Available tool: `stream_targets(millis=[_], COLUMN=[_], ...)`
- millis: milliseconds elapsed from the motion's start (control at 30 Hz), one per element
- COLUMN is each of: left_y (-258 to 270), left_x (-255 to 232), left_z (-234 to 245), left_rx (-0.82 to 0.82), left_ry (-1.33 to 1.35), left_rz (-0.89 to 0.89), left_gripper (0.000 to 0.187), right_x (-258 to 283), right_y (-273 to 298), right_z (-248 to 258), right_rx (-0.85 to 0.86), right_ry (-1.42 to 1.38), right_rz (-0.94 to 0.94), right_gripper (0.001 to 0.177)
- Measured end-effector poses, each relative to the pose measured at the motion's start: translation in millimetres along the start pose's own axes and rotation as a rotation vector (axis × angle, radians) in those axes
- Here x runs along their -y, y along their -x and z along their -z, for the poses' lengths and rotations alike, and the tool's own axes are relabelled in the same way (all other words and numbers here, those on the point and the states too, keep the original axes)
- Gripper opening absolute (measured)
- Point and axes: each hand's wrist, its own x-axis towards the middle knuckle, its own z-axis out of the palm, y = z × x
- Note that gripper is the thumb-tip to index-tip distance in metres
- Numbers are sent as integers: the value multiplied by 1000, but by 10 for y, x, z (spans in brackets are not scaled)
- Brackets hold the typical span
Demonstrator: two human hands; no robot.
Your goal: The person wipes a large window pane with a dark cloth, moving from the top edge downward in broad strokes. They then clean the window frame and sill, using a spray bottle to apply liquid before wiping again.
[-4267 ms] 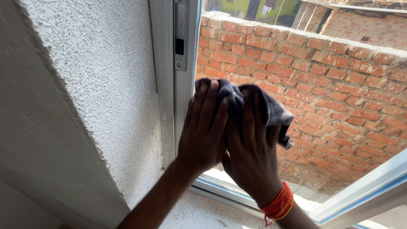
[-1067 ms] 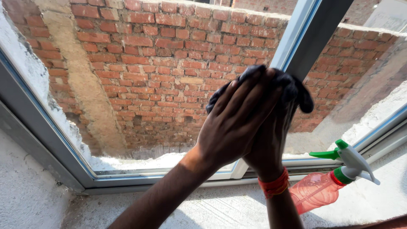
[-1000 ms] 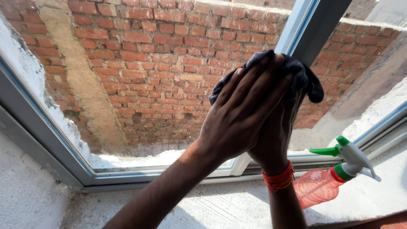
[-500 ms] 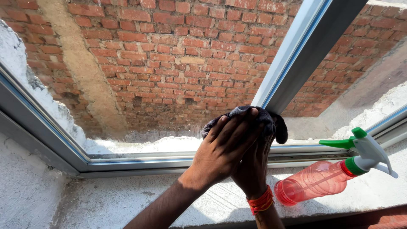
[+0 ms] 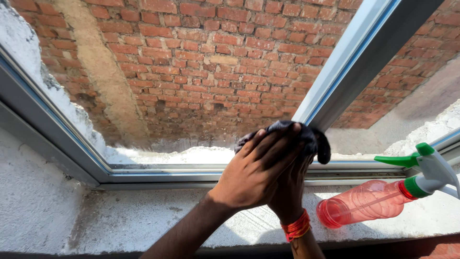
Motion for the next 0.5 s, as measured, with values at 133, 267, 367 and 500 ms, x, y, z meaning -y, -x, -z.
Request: stream_targets(millis=[133,267,367,500], left_y=[150,119,195,470], left_x=[95,168,194,220], left_z=[-2,113,223,314], left_rx=[123,-19,-204,-221], left_ry=[-121,-61,-35,-114], left_rz=[-14,-29,-57,28], left_gripper=[56,53,50,48], right_x=[103,123,205,442], right_y=[112,-53,-112,-44], right_z=[-127,-118,-162,-313], right_rx=[50,-44,-97,-76], right_ry=[69,62,42,-6], right_rz=[5,57,78,127], right_gripper=[81,83,82,80])
